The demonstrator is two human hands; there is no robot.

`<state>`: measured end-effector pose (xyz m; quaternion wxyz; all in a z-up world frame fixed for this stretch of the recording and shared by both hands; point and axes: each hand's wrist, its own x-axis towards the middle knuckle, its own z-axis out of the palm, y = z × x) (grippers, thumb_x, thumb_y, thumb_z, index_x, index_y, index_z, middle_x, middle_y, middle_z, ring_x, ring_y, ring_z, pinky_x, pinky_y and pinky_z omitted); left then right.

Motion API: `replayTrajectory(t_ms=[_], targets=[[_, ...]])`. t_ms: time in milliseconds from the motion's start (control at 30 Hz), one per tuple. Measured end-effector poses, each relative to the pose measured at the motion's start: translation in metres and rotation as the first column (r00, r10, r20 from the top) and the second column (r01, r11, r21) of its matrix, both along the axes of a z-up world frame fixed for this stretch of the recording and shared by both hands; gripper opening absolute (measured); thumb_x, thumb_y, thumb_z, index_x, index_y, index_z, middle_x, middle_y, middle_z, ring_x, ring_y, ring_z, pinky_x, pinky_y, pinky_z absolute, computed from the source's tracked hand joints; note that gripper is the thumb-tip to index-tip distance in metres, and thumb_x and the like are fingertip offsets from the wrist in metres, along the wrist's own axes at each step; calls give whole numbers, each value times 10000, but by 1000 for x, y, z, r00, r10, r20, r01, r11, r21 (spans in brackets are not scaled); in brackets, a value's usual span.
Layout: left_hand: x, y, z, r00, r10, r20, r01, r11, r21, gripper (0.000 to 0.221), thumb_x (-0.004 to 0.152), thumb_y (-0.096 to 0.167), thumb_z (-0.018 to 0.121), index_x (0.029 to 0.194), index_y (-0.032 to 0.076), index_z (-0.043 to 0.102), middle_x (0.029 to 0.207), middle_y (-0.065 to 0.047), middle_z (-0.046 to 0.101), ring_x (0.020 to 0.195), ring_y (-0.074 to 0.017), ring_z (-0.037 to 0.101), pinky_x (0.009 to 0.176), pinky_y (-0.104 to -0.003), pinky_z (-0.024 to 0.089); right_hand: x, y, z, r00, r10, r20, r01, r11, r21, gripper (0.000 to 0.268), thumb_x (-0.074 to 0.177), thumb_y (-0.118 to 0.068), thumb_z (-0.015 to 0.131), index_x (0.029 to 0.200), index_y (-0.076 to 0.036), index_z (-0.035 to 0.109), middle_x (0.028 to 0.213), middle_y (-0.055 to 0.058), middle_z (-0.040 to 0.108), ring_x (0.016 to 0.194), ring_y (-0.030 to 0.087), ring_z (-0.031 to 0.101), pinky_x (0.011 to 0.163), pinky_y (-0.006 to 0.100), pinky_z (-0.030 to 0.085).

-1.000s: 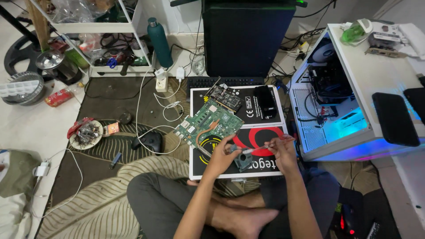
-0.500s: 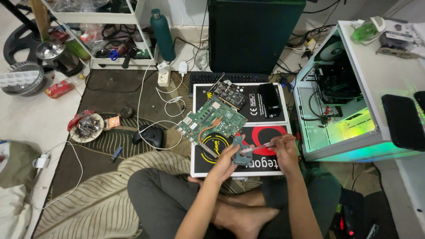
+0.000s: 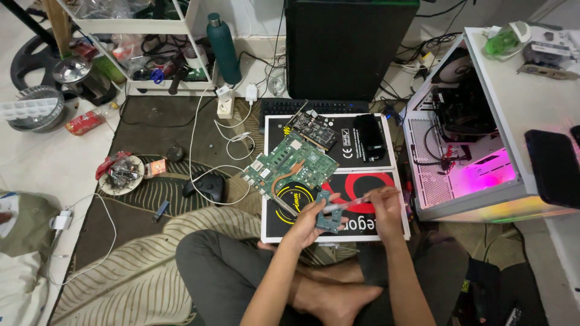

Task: Removing a CPU fan from a motherboard using a screwdriver

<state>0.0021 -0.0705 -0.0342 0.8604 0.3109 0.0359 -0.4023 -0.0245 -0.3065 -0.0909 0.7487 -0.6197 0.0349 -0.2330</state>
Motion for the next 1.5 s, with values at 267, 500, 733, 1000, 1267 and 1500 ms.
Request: replayTrajectory(t_ms=[267,500,733,1000,1267,1500], targets=[[5,-7,-18,998,-37,-46,38,999,27,558,1066,461,479,1477,95,568,1311,-267,656,1001,-421,723,789,-533,637,-5,11,7,1000,14,-2,-15,997,-71,199,1007,-31,616,1033,-113,436,828,107,690,828,205,703,1047,425,492],[3,-5,3,998,-27,-55,31,997,75,525,1065,418,480,1444,73,591,1210,-260,707,960,-427,732,773,-520,647,-9,0,7,1000,-15,8,16,997,-82,164,1037,-81,603,986,-125,453,828,104,712,840,194,719,1081,428,468],[2,-5,-1,998,0,-58,4,997,73,519,1062,413,527,1424,50,603,1269,-259,684,956,-440,730,772,-568,625,-5,1,6,995,-49,89,47,999,20,208,1037,-21,576,1032,-168,427,805,41,708,847,132,707,1082,369,479],[-1,-5,13,999,9,-50,-5,996,87,480,1081,360,496,1410,32,615,1250,-290,679,948,-422,732,764,-553,636,-18,17,45,997,-68,22,67,996,64,229,1025,-66,636,1050,-174,436,862,13,704,867,140,715,1107,408,491],[1,-2,3,1000,10,-7,-10,999,37,464,1057,307,550,1422,23,590,1315,-289,644,1040,-385,716,843,-525,616,-7,-2,1,1000,3,27,-2,999,-32,181,1030,-59,618,971,-137,466,786,119,720,824,209,733,1088,445,489],[0,-1,5,998,49,39,-49,999,-15,476,1048,246,560,1460,9,546,1320,-304,635,1128,-333,696,940,-464,588,-7,0,3,1000,11,27,-11,1000,-5,169,1039,-43,594,1012,-143,461,762,104,697,790,224,722,1076,465,492]])
